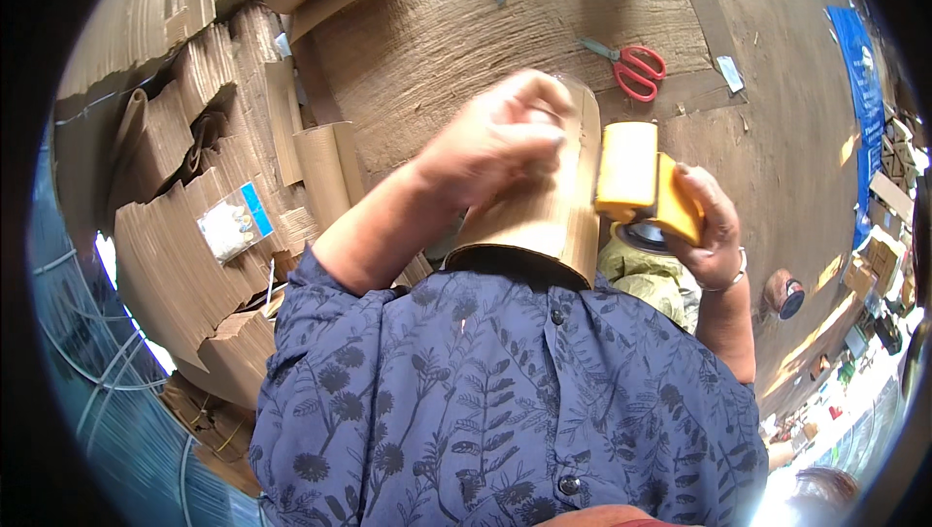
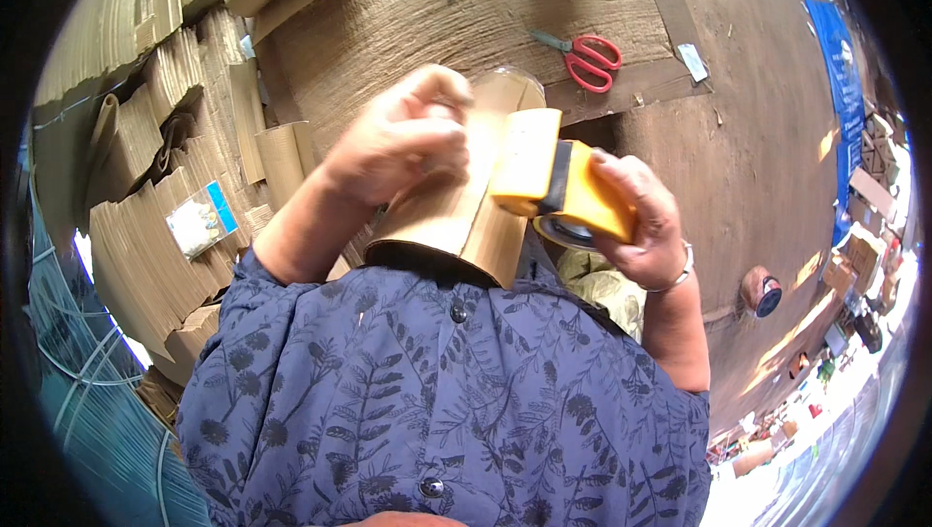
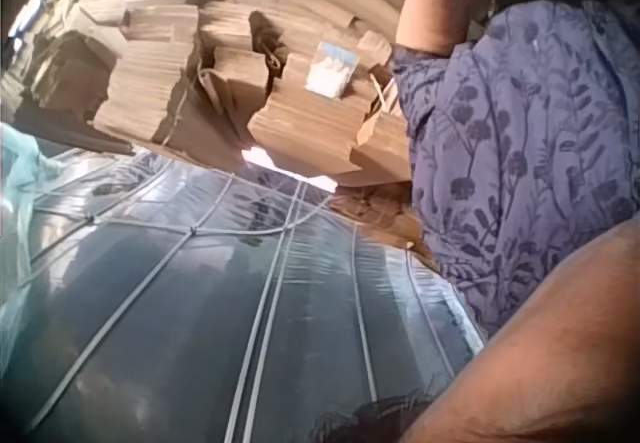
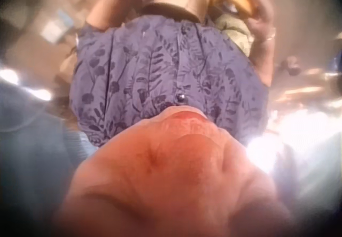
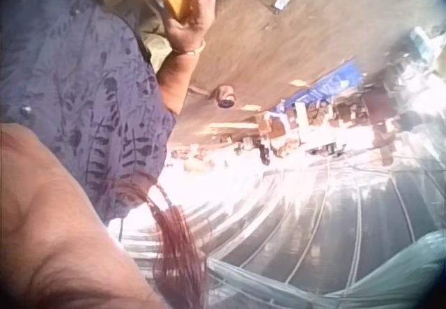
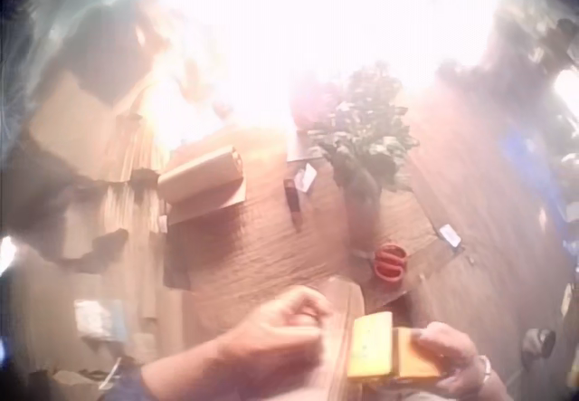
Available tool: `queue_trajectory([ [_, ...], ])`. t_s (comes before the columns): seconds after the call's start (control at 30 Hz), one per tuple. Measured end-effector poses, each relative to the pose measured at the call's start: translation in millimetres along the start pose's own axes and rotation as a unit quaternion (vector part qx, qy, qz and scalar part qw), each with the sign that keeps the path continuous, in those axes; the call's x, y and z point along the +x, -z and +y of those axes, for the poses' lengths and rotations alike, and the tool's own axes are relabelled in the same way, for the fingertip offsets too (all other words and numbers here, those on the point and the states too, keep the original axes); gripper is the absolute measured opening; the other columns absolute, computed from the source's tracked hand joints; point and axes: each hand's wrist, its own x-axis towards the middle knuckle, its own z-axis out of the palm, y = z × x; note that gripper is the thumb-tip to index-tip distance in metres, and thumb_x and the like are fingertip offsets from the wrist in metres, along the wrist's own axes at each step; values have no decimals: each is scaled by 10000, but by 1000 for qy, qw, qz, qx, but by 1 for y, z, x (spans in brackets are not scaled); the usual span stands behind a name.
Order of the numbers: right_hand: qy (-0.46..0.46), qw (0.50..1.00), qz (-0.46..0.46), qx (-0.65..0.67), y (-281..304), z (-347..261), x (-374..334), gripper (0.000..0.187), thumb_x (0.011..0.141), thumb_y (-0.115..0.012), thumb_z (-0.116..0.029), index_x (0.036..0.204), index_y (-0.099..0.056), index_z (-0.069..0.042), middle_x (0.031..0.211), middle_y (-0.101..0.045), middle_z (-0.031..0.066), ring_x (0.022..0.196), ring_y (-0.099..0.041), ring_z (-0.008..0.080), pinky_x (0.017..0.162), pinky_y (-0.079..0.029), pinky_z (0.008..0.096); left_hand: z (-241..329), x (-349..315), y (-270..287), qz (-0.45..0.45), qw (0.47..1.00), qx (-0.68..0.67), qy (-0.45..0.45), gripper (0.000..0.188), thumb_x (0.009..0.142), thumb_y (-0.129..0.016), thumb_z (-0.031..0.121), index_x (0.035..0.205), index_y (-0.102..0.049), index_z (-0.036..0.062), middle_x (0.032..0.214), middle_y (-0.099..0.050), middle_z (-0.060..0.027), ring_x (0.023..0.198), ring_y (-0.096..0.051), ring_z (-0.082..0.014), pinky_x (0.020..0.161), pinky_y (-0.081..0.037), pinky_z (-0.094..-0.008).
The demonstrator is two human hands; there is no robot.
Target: The person assembles cylindrical cardboard tubes by wrapping corrugated cardboard around a plastic bottle, securing it with tape, and inserting the bottle into the tube. The person repeats this process with multiple cardboard pieces and bottles.
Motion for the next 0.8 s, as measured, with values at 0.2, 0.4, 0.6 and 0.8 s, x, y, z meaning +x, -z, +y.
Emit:
queue_trajectory([
  [0.2,-233,969,33,77,20,-12,2,740,625,-563,109,1361,-519,44,1423,-522,142,1314,-495,214,1124,-340,337,22,-17,61,70,992,32,-95,230,863,-579,-15,1074,-500,30,746,-514,17,550,-453,-31,681,-587,-255],
  [0.4,-288,946,-49,137,3,-32,25,752,626,-527,100,1375,-517,34,1416,-527,126,1314,-490,197,1129,-325,310,5,-56,91,130,990,58,10,170,828,-588,3,957,-514,85,744,-500,28,571,-484,-43,505,-413,-194],
  [0.6,-262,958,-51,103,-8,-34,24,719,643,-539,100,1360,-531,35,1403,-539,141,1318,-489,207,1127,-342,320,-90,-89,71,163,968,188,26,129,925,-558,108,1034,-515,55,824,-594,-42,794,-614,-138,728,-503,-279],
  [0.8,-162,980,-101,52,-7,-24,35,692,676,-596,29,1364,-520,39,1386,-554,157,1309,-501,235,1124,-351,333,-70,-111,60,62,870,426,241,458,947,-576,432,1189,-670,55,1136,-693,-177,1026,-645,-221,887,-491,-388],
])
